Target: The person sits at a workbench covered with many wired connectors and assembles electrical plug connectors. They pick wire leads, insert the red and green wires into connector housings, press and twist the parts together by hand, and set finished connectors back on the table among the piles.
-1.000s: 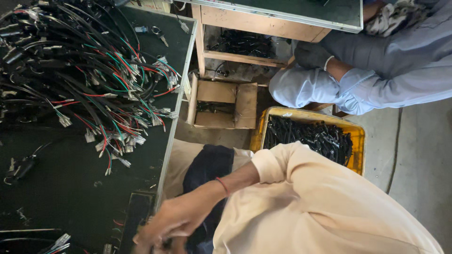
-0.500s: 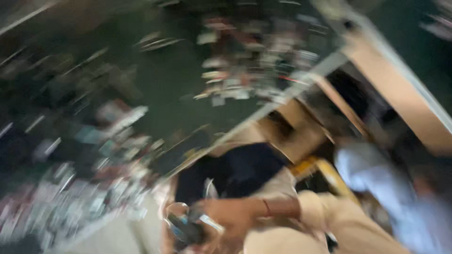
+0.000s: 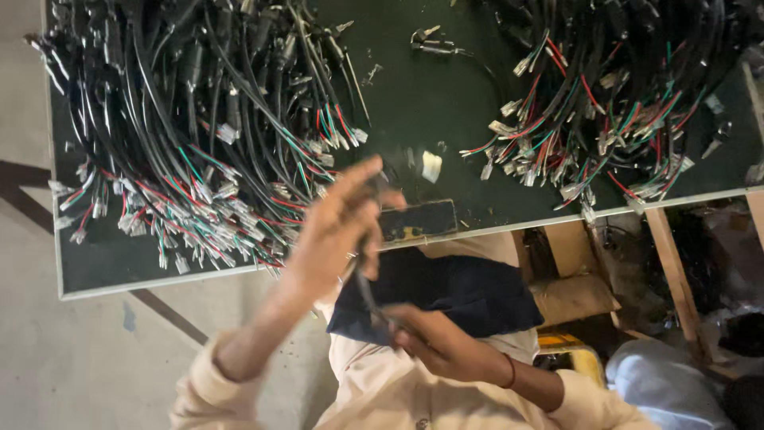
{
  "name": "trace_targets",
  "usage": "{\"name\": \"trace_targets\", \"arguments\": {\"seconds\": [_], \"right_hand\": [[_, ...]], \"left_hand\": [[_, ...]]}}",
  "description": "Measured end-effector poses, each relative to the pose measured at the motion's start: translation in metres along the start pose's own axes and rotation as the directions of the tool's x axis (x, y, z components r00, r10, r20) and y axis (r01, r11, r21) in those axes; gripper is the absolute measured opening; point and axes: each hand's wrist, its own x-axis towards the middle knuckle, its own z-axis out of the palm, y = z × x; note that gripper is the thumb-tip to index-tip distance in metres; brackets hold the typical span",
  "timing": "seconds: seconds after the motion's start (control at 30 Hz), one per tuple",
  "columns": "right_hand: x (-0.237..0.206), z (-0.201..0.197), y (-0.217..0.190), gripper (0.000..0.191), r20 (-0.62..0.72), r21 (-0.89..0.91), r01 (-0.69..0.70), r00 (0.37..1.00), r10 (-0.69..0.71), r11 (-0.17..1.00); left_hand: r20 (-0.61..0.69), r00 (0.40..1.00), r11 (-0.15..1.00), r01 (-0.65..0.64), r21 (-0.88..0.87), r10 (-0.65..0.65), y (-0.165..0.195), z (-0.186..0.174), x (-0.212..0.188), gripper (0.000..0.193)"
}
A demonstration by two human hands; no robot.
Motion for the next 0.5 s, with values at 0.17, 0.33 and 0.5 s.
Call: {"name": "trace_targets", "arguments": {"seconds": [0.17, 0.33, 0.5], "right_hand": [[0.028, -0.018, -0.032, 0.053, -0.201, -0.003, 0.067, 0.977, -0.066, 0.998], [0.027, -0.096, -0.044, 0.031, -0.13, -0.471, 0.394, 0.854, -0.504, 0.789], [0.05, -0.264, -0.039, 0.019, -0.733, -0.641, -0.347, 0.54, -0.413, 0.685]], "left_hand": [[-0.131, 0.864, 0.741, -0.327, 0.587, 0.486, 0.095, -0.074, 0.032, 0.034], [0.278, 0.591, -0.52, 0.287, 0.805, 0.757, 0.126, -0.135, 0.076, 0.046], [0.067, 0.561, -0.38, 0.463, 0.801, 0.825, 0.086, -0.138, 0.085, 0.067]]}}
